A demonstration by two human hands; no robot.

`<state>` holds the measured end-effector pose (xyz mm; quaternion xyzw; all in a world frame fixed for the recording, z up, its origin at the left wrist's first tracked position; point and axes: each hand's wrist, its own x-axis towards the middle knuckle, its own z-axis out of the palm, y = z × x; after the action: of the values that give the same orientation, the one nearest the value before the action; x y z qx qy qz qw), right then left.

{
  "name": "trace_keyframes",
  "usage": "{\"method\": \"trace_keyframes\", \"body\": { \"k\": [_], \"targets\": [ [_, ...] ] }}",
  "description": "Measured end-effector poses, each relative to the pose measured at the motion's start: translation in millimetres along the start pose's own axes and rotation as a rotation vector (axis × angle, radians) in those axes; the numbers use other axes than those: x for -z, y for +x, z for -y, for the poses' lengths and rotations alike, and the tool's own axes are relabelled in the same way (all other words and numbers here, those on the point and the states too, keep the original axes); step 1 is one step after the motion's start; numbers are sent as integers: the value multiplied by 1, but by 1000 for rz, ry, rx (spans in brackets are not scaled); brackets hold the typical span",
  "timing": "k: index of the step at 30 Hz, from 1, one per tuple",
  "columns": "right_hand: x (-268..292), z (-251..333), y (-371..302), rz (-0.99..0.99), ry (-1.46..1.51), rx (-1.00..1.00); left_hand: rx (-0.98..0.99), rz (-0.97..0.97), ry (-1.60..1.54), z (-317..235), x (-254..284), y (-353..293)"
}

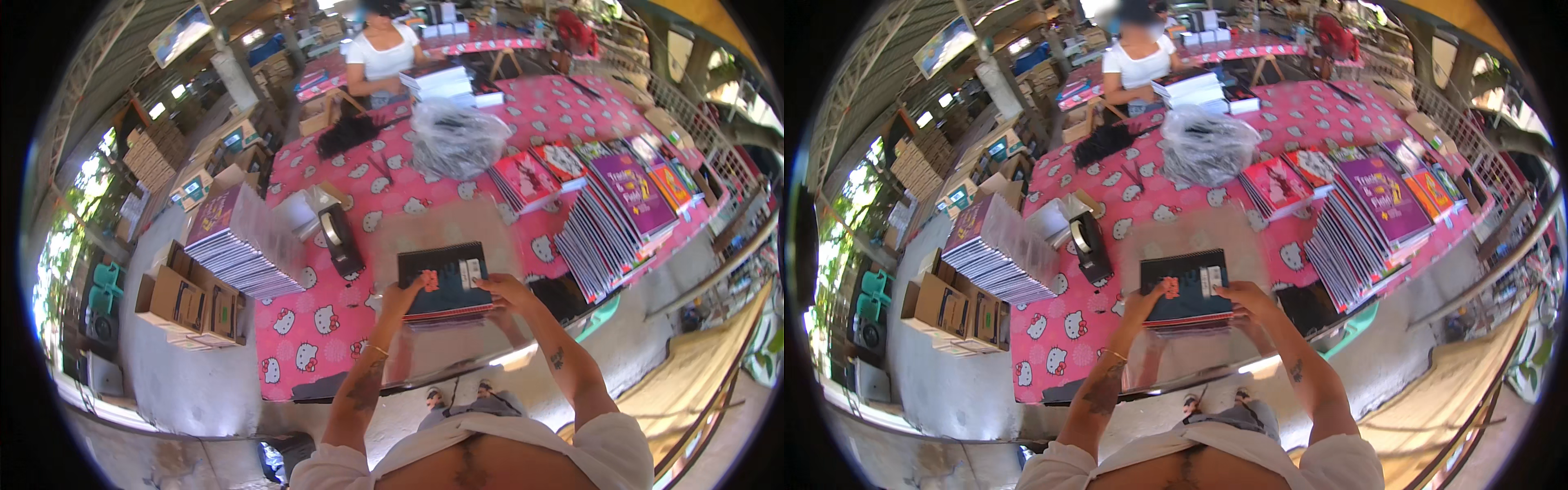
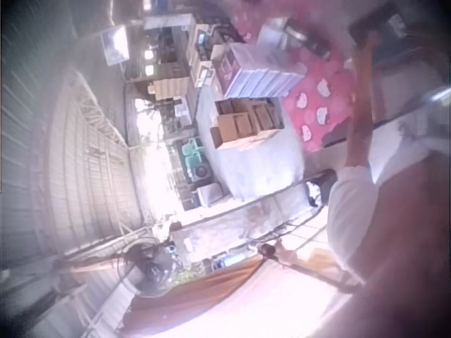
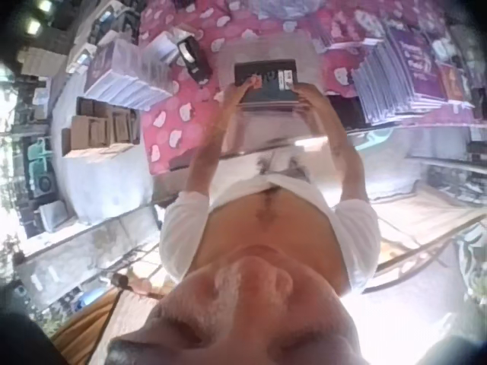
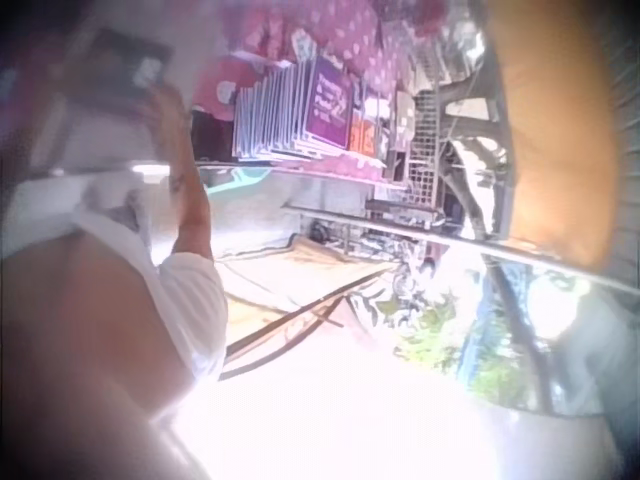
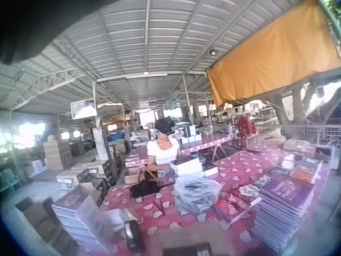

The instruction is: The person places individual notebooks into clear plastic bags, folds the bag edges, and secures them with tape before stacking them onto piles.

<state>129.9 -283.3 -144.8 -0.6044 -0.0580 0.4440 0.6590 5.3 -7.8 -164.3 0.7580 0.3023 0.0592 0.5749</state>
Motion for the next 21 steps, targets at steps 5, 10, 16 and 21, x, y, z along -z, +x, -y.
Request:
{"method": "trace_keyframes", "body": {
  "k": [5,10,16,21],
  "targets": [
    [40,-24,33,-103,-200,153,54,-170,536,-16,-36,13],
    [56,-41,16,-287,-126,64,-27,-225,393,-5,-26,5],
    [31,-106,-46,202,-717,653,-447,528,605,66,55,-108],
    [1,-79,-79,167,-1049,608,-607,398,665,86,50,-112]
  ]
}}
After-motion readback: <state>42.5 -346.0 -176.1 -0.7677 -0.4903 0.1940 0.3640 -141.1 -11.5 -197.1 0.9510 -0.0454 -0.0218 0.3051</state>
